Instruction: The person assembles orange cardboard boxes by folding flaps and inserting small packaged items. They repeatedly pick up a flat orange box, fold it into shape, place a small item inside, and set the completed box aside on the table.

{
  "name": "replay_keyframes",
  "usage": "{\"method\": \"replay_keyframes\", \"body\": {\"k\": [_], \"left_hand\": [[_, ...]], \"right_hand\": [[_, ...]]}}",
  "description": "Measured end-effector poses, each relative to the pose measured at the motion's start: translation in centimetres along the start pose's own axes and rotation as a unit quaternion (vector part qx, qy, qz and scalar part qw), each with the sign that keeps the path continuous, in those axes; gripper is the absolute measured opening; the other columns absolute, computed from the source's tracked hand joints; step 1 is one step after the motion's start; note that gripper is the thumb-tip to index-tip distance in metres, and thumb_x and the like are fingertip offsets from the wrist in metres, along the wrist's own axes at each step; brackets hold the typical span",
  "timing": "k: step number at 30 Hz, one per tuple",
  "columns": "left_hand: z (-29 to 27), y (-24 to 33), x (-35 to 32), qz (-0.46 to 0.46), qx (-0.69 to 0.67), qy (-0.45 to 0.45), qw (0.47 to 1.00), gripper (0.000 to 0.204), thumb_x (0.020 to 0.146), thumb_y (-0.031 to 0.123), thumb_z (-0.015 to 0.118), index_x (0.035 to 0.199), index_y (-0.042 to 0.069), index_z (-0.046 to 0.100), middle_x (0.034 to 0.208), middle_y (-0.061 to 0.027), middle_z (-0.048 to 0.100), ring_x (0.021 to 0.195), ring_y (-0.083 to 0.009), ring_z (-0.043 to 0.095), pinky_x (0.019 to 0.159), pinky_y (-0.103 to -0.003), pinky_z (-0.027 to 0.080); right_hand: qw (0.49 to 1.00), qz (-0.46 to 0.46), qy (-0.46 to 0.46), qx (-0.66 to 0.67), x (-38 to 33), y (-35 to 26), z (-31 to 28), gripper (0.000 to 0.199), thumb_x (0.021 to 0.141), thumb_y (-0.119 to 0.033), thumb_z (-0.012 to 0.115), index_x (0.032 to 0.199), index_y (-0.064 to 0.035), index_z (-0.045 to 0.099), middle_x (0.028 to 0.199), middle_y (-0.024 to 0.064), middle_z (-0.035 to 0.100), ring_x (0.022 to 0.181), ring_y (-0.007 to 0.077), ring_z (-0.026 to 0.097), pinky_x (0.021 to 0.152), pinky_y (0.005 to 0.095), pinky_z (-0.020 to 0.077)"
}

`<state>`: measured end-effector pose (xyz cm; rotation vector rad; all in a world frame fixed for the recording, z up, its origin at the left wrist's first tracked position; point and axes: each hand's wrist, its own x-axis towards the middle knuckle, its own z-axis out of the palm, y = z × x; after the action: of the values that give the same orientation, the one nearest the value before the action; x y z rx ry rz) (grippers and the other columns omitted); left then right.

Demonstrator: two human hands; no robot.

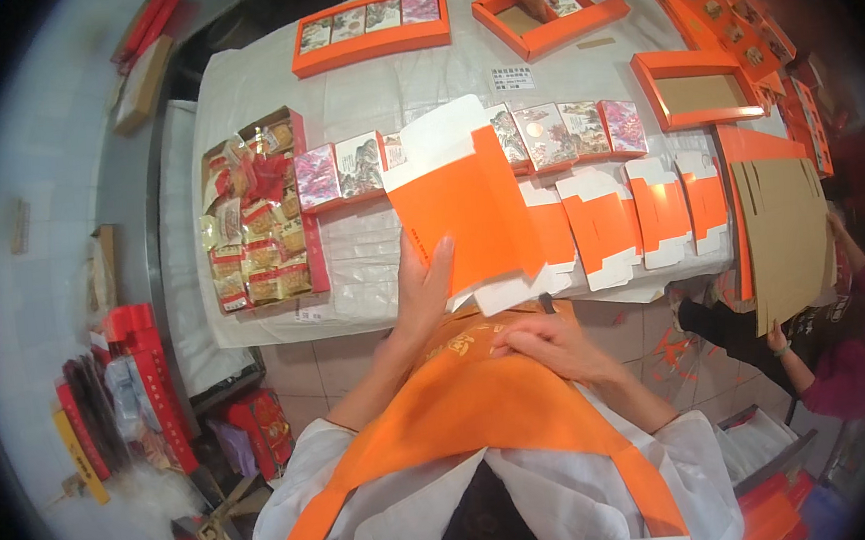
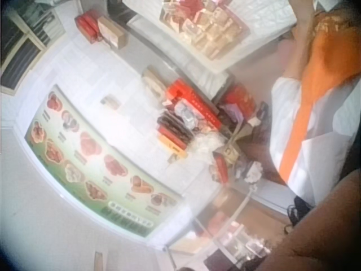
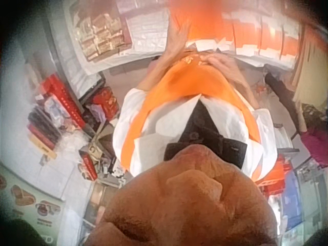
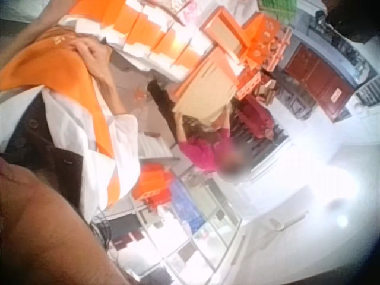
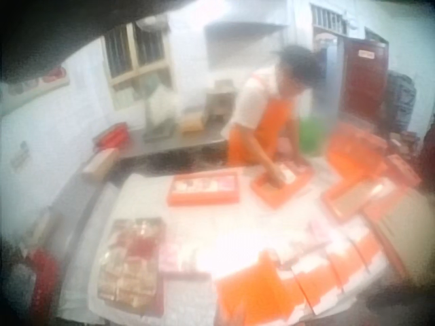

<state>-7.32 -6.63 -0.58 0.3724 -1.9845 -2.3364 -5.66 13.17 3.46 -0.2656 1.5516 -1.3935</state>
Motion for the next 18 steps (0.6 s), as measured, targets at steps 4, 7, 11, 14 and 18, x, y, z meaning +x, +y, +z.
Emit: {"method": "replay_keyframes", "body": {"k": [4,7,11,14,18], "left_hand": [[0.1,1.4,-2.9,-0.009,0.029,-0.103,0.994,0.078,0.083,0.01,0.054,0.141,0.001,0.003,0.132,-0.0182,0.034,0.12,-0.0234,0.038,0.1,-0.034,0.032],[0.5,1.9,-4.2,0.034,0.025,-0.153,0.987,0.084,0.081,0.011,0.057,0.141,0.002,-0.002,0.133,-0.0183,0.033,0.122,-0.0243,0.037,0.102,-0.034,0.03],[0.7,1.8,-4.7,0.014,-0.054,-0.147,0.988,0.079,0.084,0.015,0.056,0.141,0.003,0.003,0.133,-0.0169,0.033,0.12,-0.023,0.039,0.1,-0.033,0.032],[0.1,1.3,-4.4,-0.038,-0.097,-0.171,0.98,0.063,0.086,0.018,0.056,0.135,0.001,0.021,0.128,-0.0154,0.039,0.116,-0.0196,0.042,0.097,-0.03,0.034],[-1.0,1.2,-3.6,-0.031,-0.003,-0.2,0.979,0.037,0.087,0.017,0.056,0.117,0.0,0.041,0.122,-0.0147,0.045,0.11,-0.0164,0.045,0.092,-0.028,0.037]], "right_hand": [[0.857,-0.403,0.316,-0.05,-0.2,-1.7,-3.6,0.032,0.093,-0.012,0.041,0.122,0.0004,0.044,0.122,0.0117,0.051,0.106,0.0177,0.052,0.09,0.0307,0.0413],[0.858,-0.355,0.344,-0.142,2.3,-2.2,-4.5,0.032,0.091,-0.015,0.044,0.119,-0.0007,0.047,0.121,0.0124,0.05,0.112,0.0186,0.047,0.095,0.0312,0.0366],[0.911,-0.332,0.244,-0.008,3.2,-1.5,-3.0,0.028,0.091,-0.015,0.042,0.114,-0.0015,0.049,0.122,0.0135,0.049,0.113,0.019,0.045,0.096,0.0326,0.0349],[0.937,-0.271,0.214,0.061,2.2,-0.3,-2.6,0.021,0.09,-0.018,0.041,0.103,-0.003,0.05,0.123,0.0149,0.049,0.114,0.0207,0.045,0.098,0.0358,0.0327],[0.941,-0.285,0.173,0.063,1.4,0.2,-2.6,0.014,0.087,-0.011,0.042,0.091,-0.0027,0.052,0.129,0.0174,0.043,0.117,0.0213,0.043,0.096,0.0325,0.0348]]}}
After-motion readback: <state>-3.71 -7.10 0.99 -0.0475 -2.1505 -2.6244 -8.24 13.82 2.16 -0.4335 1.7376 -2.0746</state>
